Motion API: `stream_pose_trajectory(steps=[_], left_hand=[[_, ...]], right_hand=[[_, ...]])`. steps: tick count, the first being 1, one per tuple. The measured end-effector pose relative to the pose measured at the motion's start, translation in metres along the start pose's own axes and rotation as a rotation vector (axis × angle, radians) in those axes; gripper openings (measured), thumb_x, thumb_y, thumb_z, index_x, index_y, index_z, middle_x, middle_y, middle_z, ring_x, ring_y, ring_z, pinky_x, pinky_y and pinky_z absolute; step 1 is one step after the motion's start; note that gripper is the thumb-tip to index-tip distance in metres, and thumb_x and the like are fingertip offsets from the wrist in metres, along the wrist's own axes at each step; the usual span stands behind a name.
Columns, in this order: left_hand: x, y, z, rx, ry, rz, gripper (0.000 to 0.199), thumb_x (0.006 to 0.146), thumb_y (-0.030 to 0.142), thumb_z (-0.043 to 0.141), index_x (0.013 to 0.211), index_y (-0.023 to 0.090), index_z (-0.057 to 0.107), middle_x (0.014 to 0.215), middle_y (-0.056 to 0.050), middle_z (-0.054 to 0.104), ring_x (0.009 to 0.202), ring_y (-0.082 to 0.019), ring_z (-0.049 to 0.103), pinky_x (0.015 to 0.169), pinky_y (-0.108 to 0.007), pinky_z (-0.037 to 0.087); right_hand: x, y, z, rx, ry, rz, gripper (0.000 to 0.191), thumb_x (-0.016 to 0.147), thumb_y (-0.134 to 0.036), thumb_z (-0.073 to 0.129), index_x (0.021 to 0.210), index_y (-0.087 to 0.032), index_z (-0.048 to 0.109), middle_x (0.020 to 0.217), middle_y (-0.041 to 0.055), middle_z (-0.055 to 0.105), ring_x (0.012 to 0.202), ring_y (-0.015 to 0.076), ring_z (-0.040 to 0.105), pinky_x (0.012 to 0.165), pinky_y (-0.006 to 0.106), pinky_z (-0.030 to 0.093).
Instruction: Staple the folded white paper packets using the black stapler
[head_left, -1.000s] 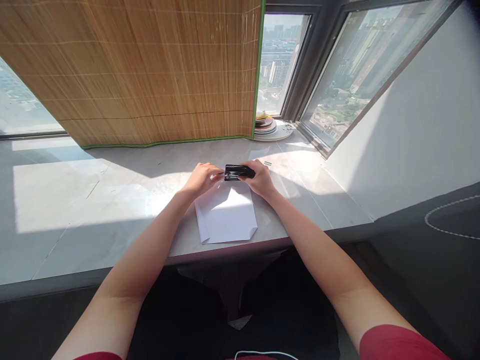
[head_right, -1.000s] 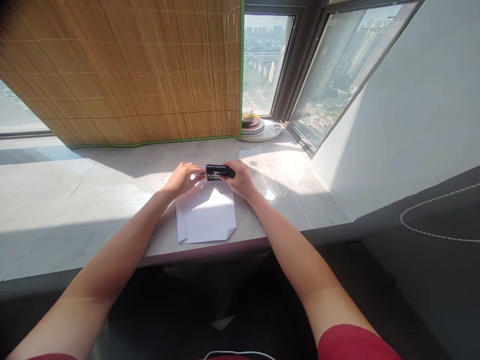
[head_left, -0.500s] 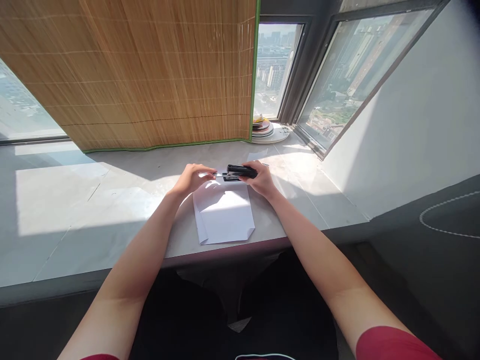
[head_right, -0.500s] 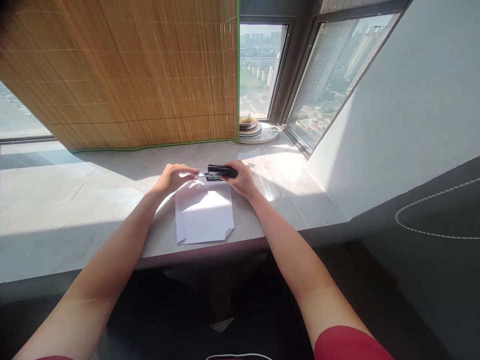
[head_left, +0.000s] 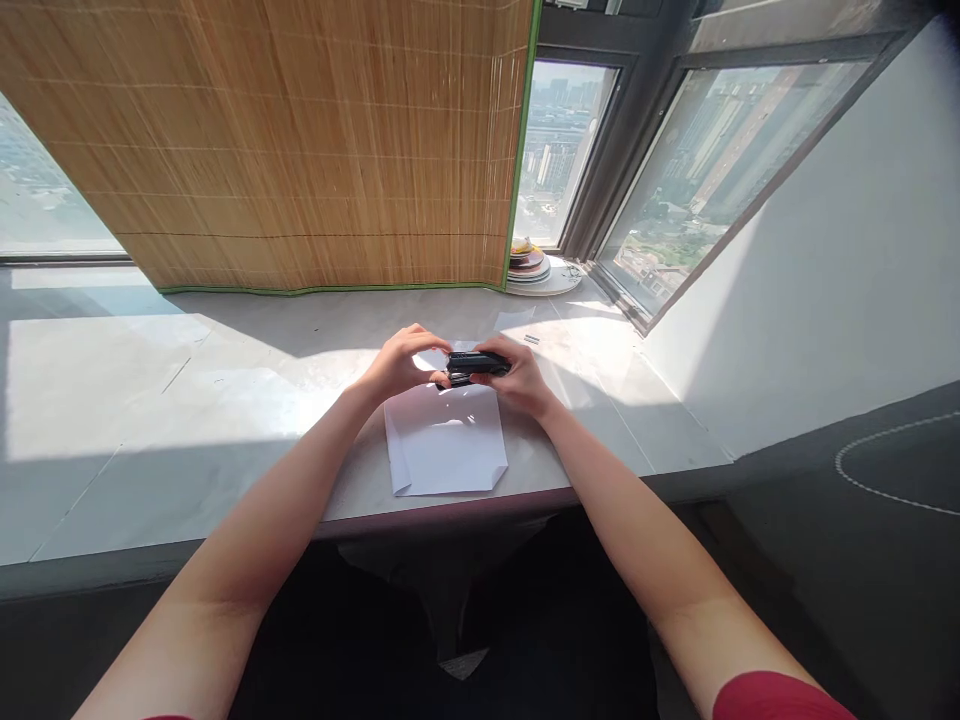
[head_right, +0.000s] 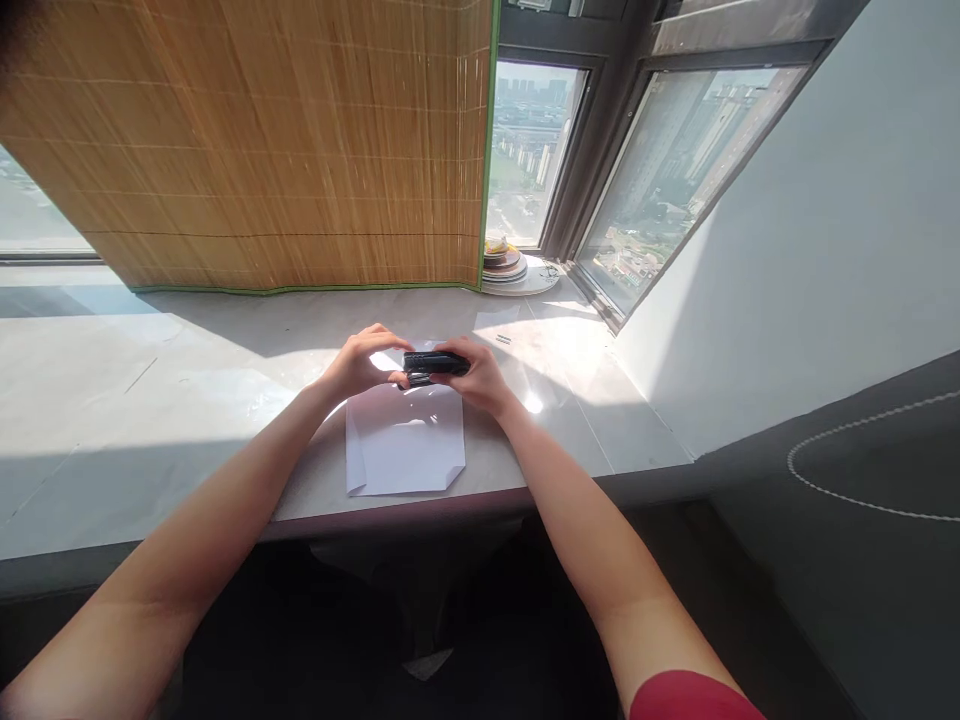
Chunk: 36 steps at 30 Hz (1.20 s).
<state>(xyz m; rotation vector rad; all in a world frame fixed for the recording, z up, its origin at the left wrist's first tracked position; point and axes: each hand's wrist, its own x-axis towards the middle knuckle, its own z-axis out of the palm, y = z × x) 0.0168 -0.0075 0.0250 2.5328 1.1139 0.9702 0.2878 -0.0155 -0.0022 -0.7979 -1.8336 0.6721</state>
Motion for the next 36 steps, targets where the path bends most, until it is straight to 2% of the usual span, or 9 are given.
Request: stream_pose_trajectory(steps=[3,6,9,13,17,21,27,31,36], left_hand=[[-0.001,-0.009,0.0,0.13,-0.013,-0.176,0.039,0.098,0.049,0.069,0.127,0.023,0.071,0.132,-0.011,0.074,0.126,-0.032,0.062,0.106,-0.046,0.05],[-0.002,-0.021,0.008,0.314,-0.118,-0.344,0.045,0.103,0.04,0.057,0.141,0.018,0.064,0.147,-0.017,0.066,0.134,-0.037,0.057,0.112,-0.052,0.045],[-0.001,-0.028,0.015,0.41,-0.18,-0.388,0.038,0.104,0.035,0.051,0.132,0.018,0.07,0.146,-0.019,0.065,0.131,-0.04,0.058,0.109,-0.052,0.045],[-0.002,-0.035,0.012,0.307,-0.087,-0.439,0.031,0.103,0.025,0.043,0.105,0.02,0.074,0.117,-0.015,0.075,0.11,-0.033,0.066,0.093,-0.043,0.049],[-0.008,-0.049,-0.004,0.03,0.054,-0.528,0.024,0.099,0.028,0.049,0.097,0.022,0.071,0.096,-0.008,0.076,0.085,-0.024,0.064,0.076,-0.034,0.046],[-0.012,-0.061,-0.013,-0.085,0.155,-0.518,0.022,0.095,0.034,0.055,0.089,0.021,0.071,0.084,-0.006,0.073,0.078,-0.022,0.061,0.071,-0.032,0.044],[-0.012,-0.069,-0.008,-0.101,0.133,-0.457,0.025,0.095,0.039,0.059,0.081,0.023,0.071,0.075,-0.005,0.07,0.07,-0.021,0.057,0.067,-0.033,0.044],[-0.012,-0.065,-0.003,0.054,0.072,-0.45,0.023,0.099,0.038,0.058,0.088,0.024,0.072,0.085,-0.008,0.073,0.085,-0.027,0.065,0.081,-0.039,0.052],[-0.005,-0.023,0.009,0.219,-0.021,-0.297,0.029,0.103,0.041,0.059,0.12,0.024,0.074,0.135,-0.017,0.067,0.133,-0.039,0.057,0.115,-0.057,0.043]], right_hand=[[0.003,0.009,-0.01,-0.103,0.23,0.105,0.04,0.078,-0.046,0.085,0.111,-0.025,0.077,0.102,0.0053,0.076,0.092,0.0258,0.07,0.09,0.044,0.058],[0.005,0.021,-0.025,-0.266,0.5,0.221,0.038,0.08,-0.046,0.078,0.11,-0.023,0.075,0.102,0.0082,0.077,0.095,0.0293,0.07,0.092,0.047,0.057],[0.004,0.029,-0.036,-0.411,0.582,0.319,0.034,0.077,-0.044,0.075,0.103,-0.023,0.076,0.097,0.0081,0.078,0.096,0.0322,0.07,0.093,0.049,0.056],[0.0,0.033,-0.038,-0.421,0.481,0.341,0.03,0.071,-0.038,0.072,0.098,-0.025,0.077,0.094,0.0052,0.08,0.094,0.031,0.073,0.093,0.046,0.056],[-0.002,0.035,-0.036,-0.406,0.38,0.355,0.032,0.067,-0.033,0.069,0.096,-0.026,0.079,0.094,0.0031,0.081,0.094,0.0291,0.074,0.092,0.041,0.057],[-0.002,0.036,-0.034,-0.507,0.319,0.356,0.034,0.065,-0.033,0.068,0.096,-0.027,0.08,0.092,0.0035,0.078,0.095,0.0307,0.072,0.101,0.049,0.054],[-0.001,0.036,-0.025,-0.51,0.203,0.29,0.042,0.066,-0.03,0.067,0.106,-0.028,0.079,0.095,0.005,0.074,0.092,0.0296,0.068,0.103,0.055,0.053],[-0.002,0.031,-0.022,-0.538,0.135,0.269,0.039,0.069,-0.028,0.067,0.107,-0.027,0.075,0.098,0.0061,0.074,0.099,0.0316,0.067,0.104,0.056,0.049],[-0.003,0.016,-0.014,-0.6,0.091,0.177,0.031,0.086,-0.037,0.069,0.116,-0.029,0.071,0.114,0.0065,0.077,0.114,0.0331,0.064,0.112,0.059,0.038]])
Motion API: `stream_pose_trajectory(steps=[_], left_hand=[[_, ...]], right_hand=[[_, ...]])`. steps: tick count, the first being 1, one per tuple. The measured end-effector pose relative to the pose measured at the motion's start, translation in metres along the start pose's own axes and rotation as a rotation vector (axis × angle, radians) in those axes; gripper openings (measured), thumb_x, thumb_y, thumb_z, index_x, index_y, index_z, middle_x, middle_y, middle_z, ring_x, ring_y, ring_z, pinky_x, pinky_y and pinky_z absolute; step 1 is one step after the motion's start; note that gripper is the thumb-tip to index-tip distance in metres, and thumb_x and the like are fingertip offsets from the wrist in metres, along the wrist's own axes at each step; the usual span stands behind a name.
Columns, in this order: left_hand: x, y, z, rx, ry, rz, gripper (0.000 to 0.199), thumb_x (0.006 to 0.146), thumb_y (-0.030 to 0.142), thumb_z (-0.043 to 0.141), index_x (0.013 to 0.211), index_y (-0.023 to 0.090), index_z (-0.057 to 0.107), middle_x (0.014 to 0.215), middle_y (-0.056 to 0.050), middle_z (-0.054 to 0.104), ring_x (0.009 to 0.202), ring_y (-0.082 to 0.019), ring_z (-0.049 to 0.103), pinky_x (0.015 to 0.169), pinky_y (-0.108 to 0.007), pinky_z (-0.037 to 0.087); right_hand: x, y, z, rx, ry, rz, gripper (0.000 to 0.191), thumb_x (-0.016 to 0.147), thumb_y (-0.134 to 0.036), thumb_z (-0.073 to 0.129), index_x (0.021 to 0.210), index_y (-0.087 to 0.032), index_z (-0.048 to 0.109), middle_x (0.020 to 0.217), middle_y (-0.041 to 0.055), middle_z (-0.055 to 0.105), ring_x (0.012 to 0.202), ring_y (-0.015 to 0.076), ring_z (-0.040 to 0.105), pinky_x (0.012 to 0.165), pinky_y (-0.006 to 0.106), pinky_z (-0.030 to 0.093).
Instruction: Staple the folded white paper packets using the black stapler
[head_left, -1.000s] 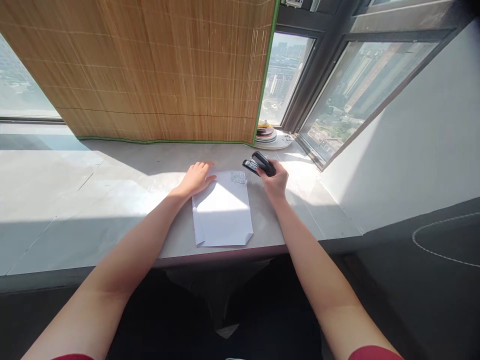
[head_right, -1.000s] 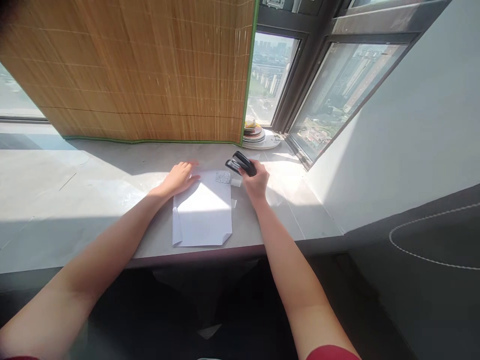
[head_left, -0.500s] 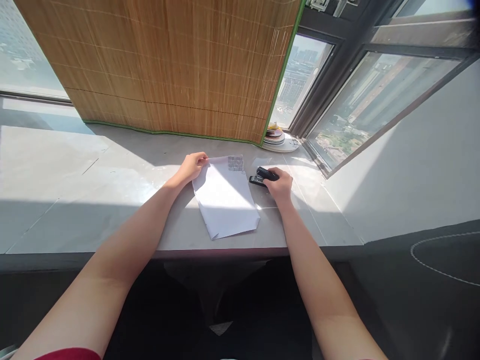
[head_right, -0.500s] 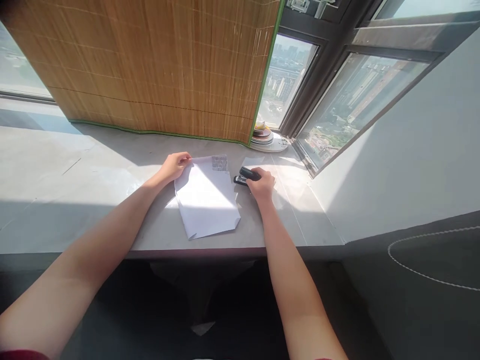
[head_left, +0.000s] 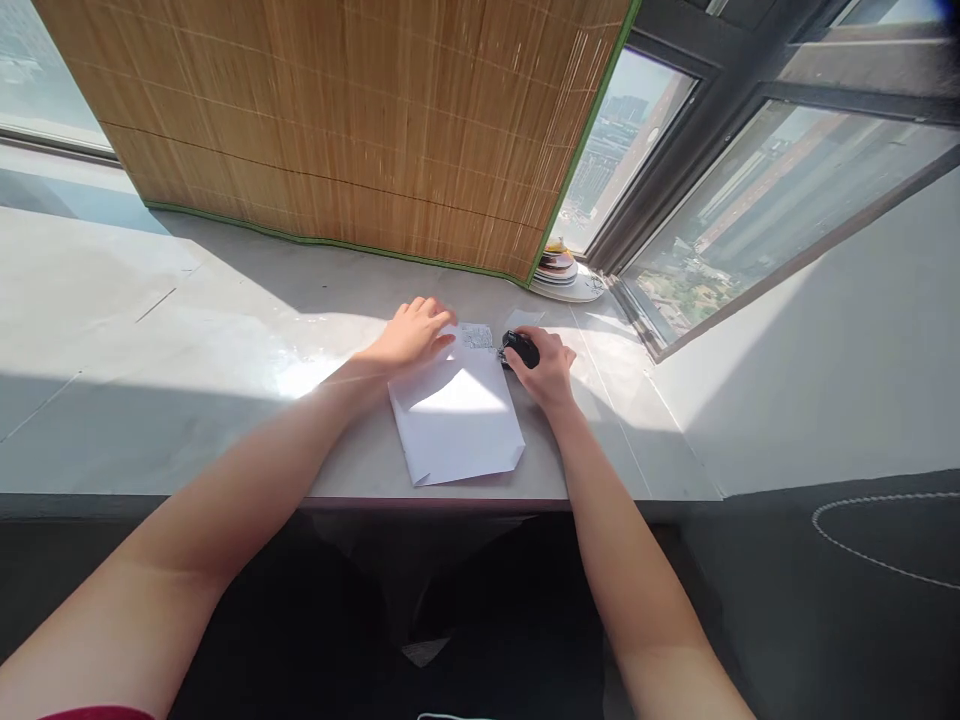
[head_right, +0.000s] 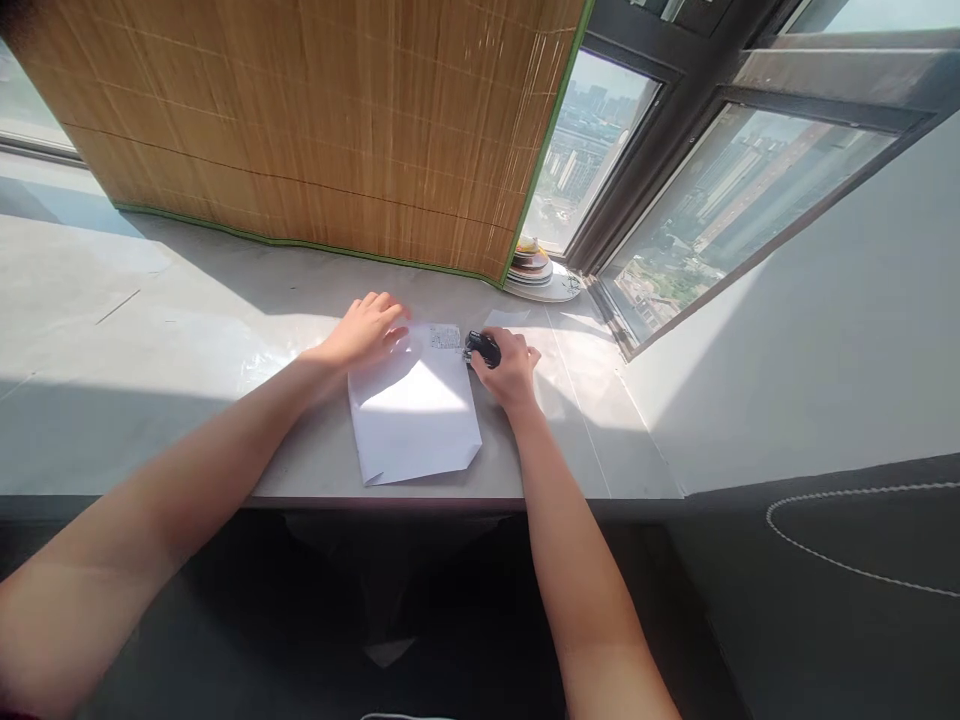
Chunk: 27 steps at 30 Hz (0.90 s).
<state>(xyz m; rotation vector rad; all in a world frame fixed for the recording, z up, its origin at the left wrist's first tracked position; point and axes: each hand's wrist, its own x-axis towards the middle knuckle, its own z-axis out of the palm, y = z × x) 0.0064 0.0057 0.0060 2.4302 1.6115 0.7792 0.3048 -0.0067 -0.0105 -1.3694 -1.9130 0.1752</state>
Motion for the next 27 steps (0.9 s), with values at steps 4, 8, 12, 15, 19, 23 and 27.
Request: stream_pose_trajectory(steps=[4,8,12,15,19,23,27], left_hand=[[-0.007,0.036,0.016,-0.039,-0.208,0.232,0.045,0.101,0.057,0.062,0.138,0.033,0.072,0.159,-0.012,0.056,0.148,-0.041,0.048,0.124,-0.06,0.033],[-0.012,0.039,0.03,-0.088,-0.31,0.307,0.056,0.098,0.069,0.06,0.147,0.043,0.067,0.17,-0.004,0.048,0.161,-0.042,0.034,0.129,-0.064,0.024],[-0.012,0.028,0.031,-0.103,-0.346,0.306,0.058,0.098,0.07,0.058,0.15,0.046,0.065,0.173,0.0,0.045,0.165,-0.041,0.026,0.131,-0.065,0.021],[-0.011,0.026,0.034,-0.128,-0.344,0.303,0.058,0.098,0.069,0.058,0.15,0.046,0.065,0.174,0.001,0.044,0.165,-0.042,0.026,0.131,-0.067,0.018],[-0.01,0.026,0.045,-0.139,-0.335,0.29,0.06,0.096,0.07,0.061,0.15,0.046,0.065,0.173,0.002,0.045,0.165,-0.045,0.025,0.13,-0.068,0.02],[-0.01,0.025,0.052,-0.144,-0.329,0.288,0.061,0.095,0.071,0.062,0.151,0.047,0.064,0.173,0.002,0.044,0.165,-0.045,0.025,0.13,-0.07,0.02],[-0.011,0.023,0.053,-0.149,-0.332,0.293,0.059,0.096,0.071,0.061,0.15,0.047,0.064,0.174,0.003,0.043,0.166,-0.044,0.024,0.13,-0.07,0.019]], right_hand=[[0.001,-0.005,0.0,0.035,-0.006,-0.045,0.027,0.1,-0.043,0.06,0.121,-0.031,0.073,0.117,0.0056,0.078,0.113,0.0311,0.064,0.112,0.057,0.035],[0.005,0.001,-0.002,0.023,-0.016,-0.019,0.031,0.102,-0.036,0.055,0.123,-0.031,0.077,0.112,0.0069,0.078,0.11,0.0317,0.064,0.11,0.057,0.037],[0.007,0.004,-0.003,0.053,-0.015,-0.031,0.033,0.101,-0.032,0.055,0.123,-0.032,0.08,0.113,0.0067,0.078,0.111,0.032,0.064,0.11,0.057,0.04],[0.008,0.002,-0.002,0.089,-0.017,-0.063,0.034,0.102,-0.033,0.055,0.125,-0.033,0.08,0.114,0.0069,0.077,0.111,0.0316,0.064,0.106,0.054,0.047],[0.008,-0.002,0.0,0.053,-0.032,-0.083,0.035,0.102,-0.032,0.055,0.127,-0.034,0.08,0.113,0.007,0.077,0.109,0.032,0.063,0.106,0.054,0.047],[0.008,-0.005,0.002,0.028,-0.027,-0.078,0.034,0.101,-0.029,0.055,0.124,-0.034,0.08,0.113,0.0063,0.077,0.109,0.0322,0.063,0.108,0.057,0.043],[0.007,-0.006,0.004,0.005,-0.031,-0.082,0.035,0.1,-0.029,0.055,0.123,-0.034,0.08,0.114,0.0061,0.077,0.111,0.0326,0.063,0.109,0.058,0.041]])
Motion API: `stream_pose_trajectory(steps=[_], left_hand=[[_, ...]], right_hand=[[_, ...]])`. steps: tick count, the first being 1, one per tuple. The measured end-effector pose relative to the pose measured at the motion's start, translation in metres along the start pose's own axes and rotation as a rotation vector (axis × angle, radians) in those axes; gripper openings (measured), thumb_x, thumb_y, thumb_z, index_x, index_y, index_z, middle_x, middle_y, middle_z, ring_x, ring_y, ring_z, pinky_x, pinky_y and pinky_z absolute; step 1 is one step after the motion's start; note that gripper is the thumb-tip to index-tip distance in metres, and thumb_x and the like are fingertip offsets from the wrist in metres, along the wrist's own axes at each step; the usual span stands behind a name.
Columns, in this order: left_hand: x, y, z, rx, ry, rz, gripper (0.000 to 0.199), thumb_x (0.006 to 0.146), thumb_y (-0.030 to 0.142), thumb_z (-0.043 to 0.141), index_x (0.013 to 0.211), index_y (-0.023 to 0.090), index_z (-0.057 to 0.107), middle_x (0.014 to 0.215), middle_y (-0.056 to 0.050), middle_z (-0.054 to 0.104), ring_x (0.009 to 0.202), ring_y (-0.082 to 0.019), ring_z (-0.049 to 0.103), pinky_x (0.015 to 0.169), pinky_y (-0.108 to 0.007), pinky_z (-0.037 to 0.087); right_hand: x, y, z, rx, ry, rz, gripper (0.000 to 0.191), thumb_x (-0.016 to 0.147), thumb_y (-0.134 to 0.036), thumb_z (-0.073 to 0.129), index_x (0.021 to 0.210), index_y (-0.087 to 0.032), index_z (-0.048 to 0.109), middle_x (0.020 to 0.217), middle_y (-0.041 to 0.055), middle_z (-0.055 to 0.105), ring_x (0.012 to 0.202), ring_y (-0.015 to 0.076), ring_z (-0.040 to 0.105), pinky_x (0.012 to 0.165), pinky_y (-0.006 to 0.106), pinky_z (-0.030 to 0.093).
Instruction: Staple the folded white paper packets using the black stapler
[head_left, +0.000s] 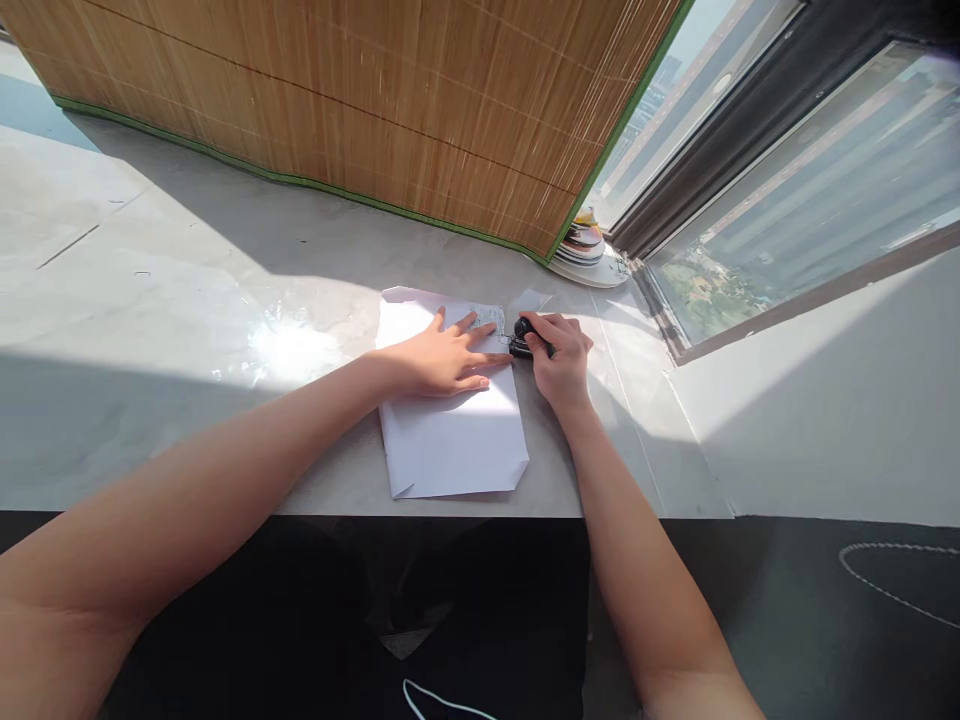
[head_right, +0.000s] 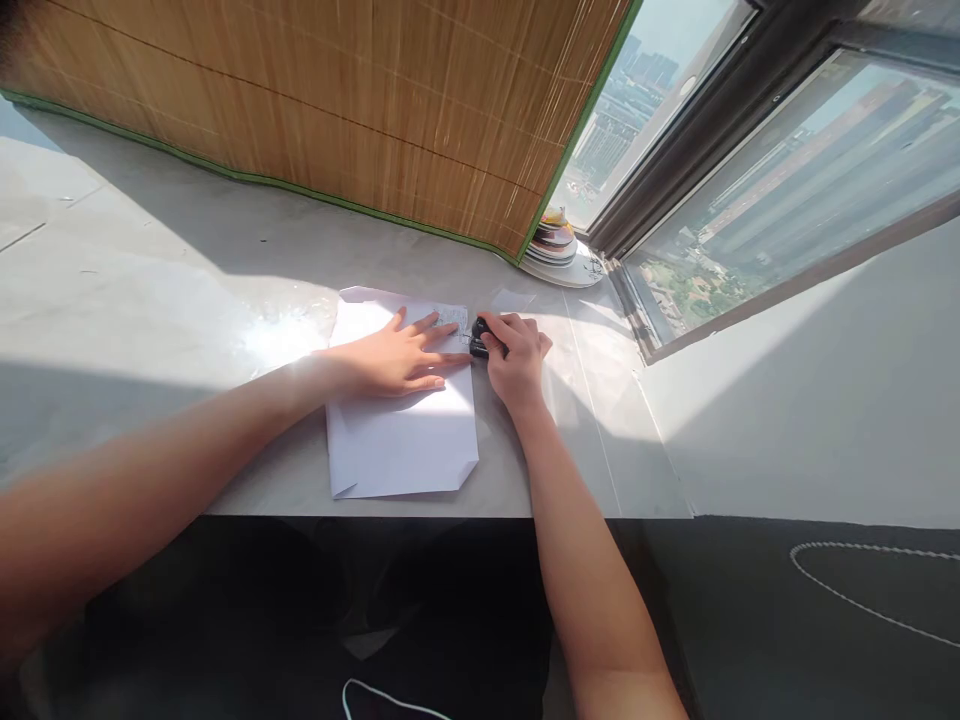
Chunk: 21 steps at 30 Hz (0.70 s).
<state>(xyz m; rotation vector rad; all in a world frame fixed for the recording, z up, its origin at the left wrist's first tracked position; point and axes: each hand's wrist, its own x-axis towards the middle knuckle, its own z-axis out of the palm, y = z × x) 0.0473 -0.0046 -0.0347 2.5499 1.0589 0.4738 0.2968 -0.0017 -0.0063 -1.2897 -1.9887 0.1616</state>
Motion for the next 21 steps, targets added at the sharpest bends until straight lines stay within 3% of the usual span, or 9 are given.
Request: stream_pose_trajectory(steps=[7,13,21], left_hand=[[0.0001,-0.0048,0.0064,-0.033,0.052,-0.028,0.063,0.091,0.073,0.065,0.149,0.048,0.065,0.172,0.003,0.045,0.165,-0.044,0.026,0.129,-0.067,0.025],[-0.0004,-0.0044,0.0028,-0.019,0.011,0.018,0.06,0.094,0.071,0.063,0.149,0.047,0.065,0.173,0.004,0.045,0.165,-0.044,0.026,0.13,-0.068,0.02],[-0.0002,-0.005,0.0046,-0.027,0.034,-0.021,0.063,0.091,0.072,0.066,0.15,0.048,0.064,0.173,0.004,0.045,0.164,-0.045,0.027,0.129,-0.069,0.023]], right_hand=[[-0.0008,0.002,0.0021,-0.059,-0.005,-0.03,0.036,0.101,-0.028,0.054,0.125,-0.036,0.079,0.114,0.0053,0.077,0.111,0.0323,0.062,0.109,0.059,0.039],[-0.0002,0.0031,0.0011,-0.104,-0.023,-0.079,0.036,0.102,-0.026,0.052,0.122,-0.036,0.079,0.114,0.0047,0.077,0.111,0.032,0.064,0.107,0.057,0.042],[0.0021,-0.0001,-0.0021,-0.005,-0.014,-0.049,0.038,0.103,-0.029,0.051,0.128,-0.034,0.078,0.115,0.0063,0.076,0.109,0.0319,0.064,0.107,0.055,0.045]])
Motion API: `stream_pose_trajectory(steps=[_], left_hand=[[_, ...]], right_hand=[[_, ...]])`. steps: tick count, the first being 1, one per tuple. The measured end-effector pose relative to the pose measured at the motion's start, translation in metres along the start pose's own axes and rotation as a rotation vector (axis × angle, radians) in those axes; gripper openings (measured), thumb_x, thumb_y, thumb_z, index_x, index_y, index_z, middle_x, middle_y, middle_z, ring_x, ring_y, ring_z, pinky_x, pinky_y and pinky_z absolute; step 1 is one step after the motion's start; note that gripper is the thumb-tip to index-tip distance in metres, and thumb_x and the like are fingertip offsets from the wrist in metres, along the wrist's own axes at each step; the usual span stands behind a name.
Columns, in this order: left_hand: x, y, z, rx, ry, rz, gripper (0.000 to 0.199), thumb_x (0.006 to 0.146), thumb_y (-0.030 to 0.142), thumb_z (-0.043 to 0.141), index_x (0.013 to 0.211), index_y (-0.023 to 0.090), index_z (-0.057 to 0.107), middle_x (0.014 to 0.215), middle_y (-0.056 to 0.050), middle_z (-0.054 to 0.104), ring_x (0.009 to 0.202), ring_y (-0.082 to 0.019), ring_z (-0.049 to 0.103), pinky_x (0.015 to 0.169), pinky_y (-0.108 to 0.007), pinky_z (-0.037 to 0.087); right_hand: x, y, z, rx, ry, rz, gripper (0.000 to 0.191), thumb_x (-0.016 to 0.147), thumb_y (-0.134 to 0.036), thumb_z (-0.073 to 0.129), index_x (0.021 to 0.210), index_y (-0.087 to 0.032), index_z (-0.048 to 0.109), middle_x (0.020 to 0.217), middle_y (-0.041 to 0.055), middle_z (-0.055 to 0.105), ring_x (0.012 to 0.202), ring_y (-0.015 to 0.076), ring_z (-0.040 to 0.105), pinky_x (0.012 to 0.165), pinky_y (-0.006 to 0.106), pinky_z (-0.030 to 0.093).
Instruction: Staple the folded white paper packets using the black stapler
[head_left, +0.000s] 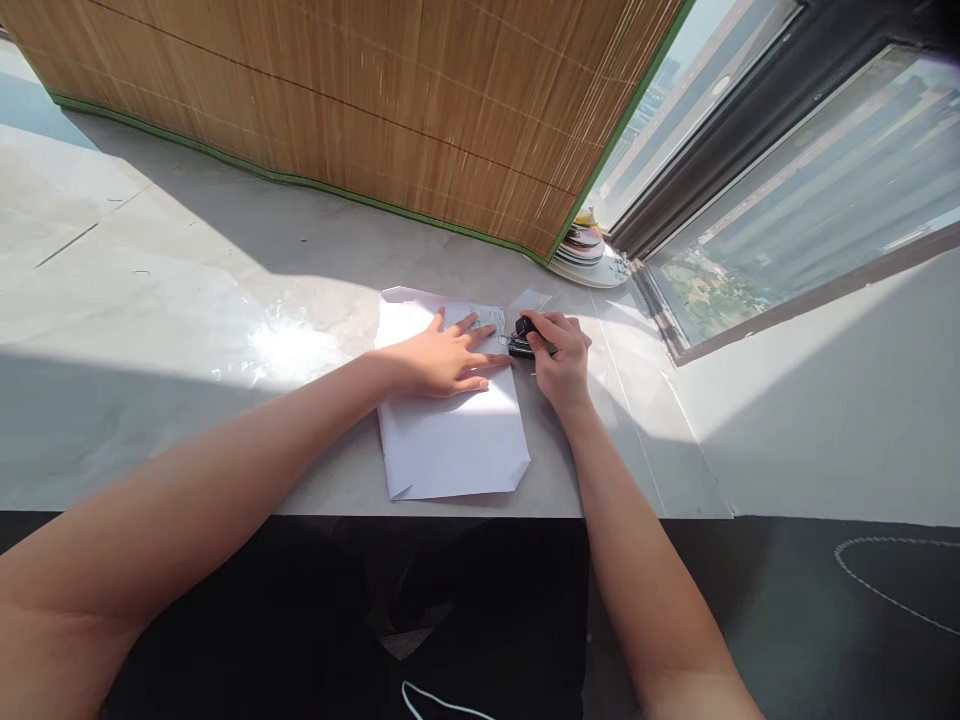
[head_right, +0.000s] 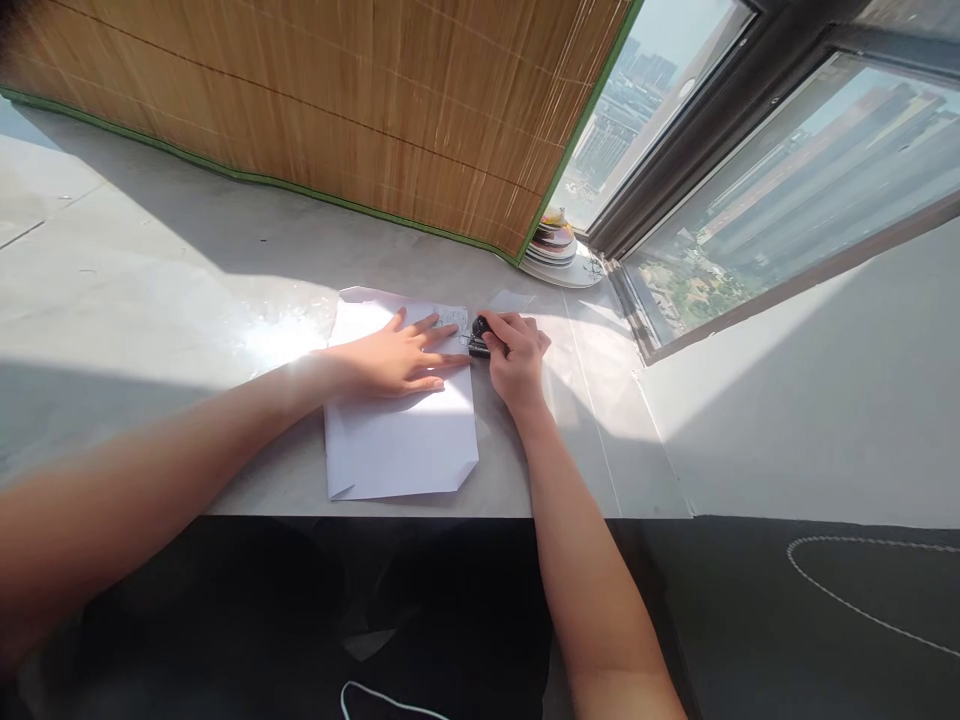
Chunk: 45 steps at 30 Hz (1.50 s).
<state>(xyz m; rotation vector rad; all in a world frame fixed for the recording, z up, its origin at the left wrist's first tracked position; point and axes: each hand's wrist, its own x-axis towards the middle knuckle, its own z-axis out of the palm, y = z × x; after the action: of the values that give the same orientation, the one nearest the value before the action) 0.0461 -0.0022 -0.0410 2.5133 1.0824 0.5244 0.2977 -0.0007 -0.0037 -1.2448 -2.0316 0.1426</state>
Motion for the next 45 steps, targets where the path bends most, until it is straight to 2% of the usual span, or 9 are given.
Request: stream_pose_trajectory(steps=[7,13,16,21,34,39,45], left_hand=[[-0.002,0.012,-0.004,0.007,0.003,0.021,0.065,0.092,0.071,0.065,0.152,0.048,0.062,0.175,0.003,0.041,0.165,-0.046,0.026,0.131,-0.07,0.017],[-0.004,0.038,-0.03,0.118,-0.212,-0.05,0.066,0.1,0.069,0.051,0.164,0.05,0.048,0.182,0.007,0.023,0.169,-0.042,0.013,0.133,-0.069,0.007],[-0.004,0.045,-0.037,0.143,-0.251,-0.051,0.064,0.104,0.067,0.044,0.166,0.05,0.045,0.184,0.007,0.017,0.17,-0.04,0.01,0.133,-0.069,0.003],[-0.004,0.044,-0.035,0.154,-0.248,-0.044,0.064,0.104,0.067,0.044,0.166,0.05,0.044,0.184,0.007,0.016,0.169,-0.041,0.01,0.133,-0.07,0.003],[-0.004,0.043,-0.034,0.147,-0.234,-0.053,0.066,0.102,0.067,0.048,0.165,0.049,0.045,0.183,0.007,0.022,0.169,-0.042,0.011,0.134,-0.069,0.007],[-0.004,0.043,-0.034,0.166,-0.231,-0.052,0.068,0.102,0.069,0.048,0.166,0.047,0.045,0.183,0.006,0.022,0.169,-0.042,0.013,0.133,-0.068,0.01],[-0.005,0.046,-0.037,0.147,-0.252,-0.051,0.065,0.103,0.067,0.045,0.166,0.047,0.046,0.183,0.005,0.021,0.169,-0.041,0.012,0.133,-0.069,0.007]], right_hand=[[-0.001,-0.005,0.004,-0.065,-0.017,-0.039,0.039,0.104,-0.027,0.05,0.129,-0.036,0.078,0.115,0.0057,0.075,0.11,0.0319,0.063,0.107,0.054,0.043],[-0.002,-0.009,0.006,-0.155,-0.026,-0.011,0.04,0.104,-0.024,0.048,0.129,-0.034,0.078,0.115,0.0051,0.075,0.111,0.0291,0.062,0.107,0.052,0.039],[-0.003,-0.01,0.007,-0.196,-0.033,-0.015,0.041,0.103,-0.021,0.048,0.129,-0.035,0.078,0.116,0.0052,0.074,0.111,0.0289,0.062,0.105,0.05,0.039],[-0.003,-0.01,0.009,-0.277,-0.058,-0.018,0.045,0.101,-0.02,0.049,0.132,-0.036,0.076,0.117,0.0063,0.073,0.112,0.0301,0.06,0.102,0.05,0.039],[-0.002,-0.01,0.012,-0.248,-0.024,-0.026,0.043,0.102,-0.022,0.047,0.129,-0.035,0.077,0.112,0.0066,0.074,0.11,0.0299,0.06,0.103,0.051,0.039],[-0.003,-0.009,0.012,-0.316,-0.047,-0.06,0.044,0.103,-0.024,0.046,0.134,-0.036,0.075,0.113,0.0076,0.073,0.111,0.0308,0.058,0.101,0.051,0.038],[-0.005,-0.011,0.014,-0.376,-0.102,-0.084,0.044,0.106,-0.024,0.045,0.138,-0.036,0.073,0.113,0.0081,0.071,0.114,0.0315,0.054,0.102,0.052,0.032]])
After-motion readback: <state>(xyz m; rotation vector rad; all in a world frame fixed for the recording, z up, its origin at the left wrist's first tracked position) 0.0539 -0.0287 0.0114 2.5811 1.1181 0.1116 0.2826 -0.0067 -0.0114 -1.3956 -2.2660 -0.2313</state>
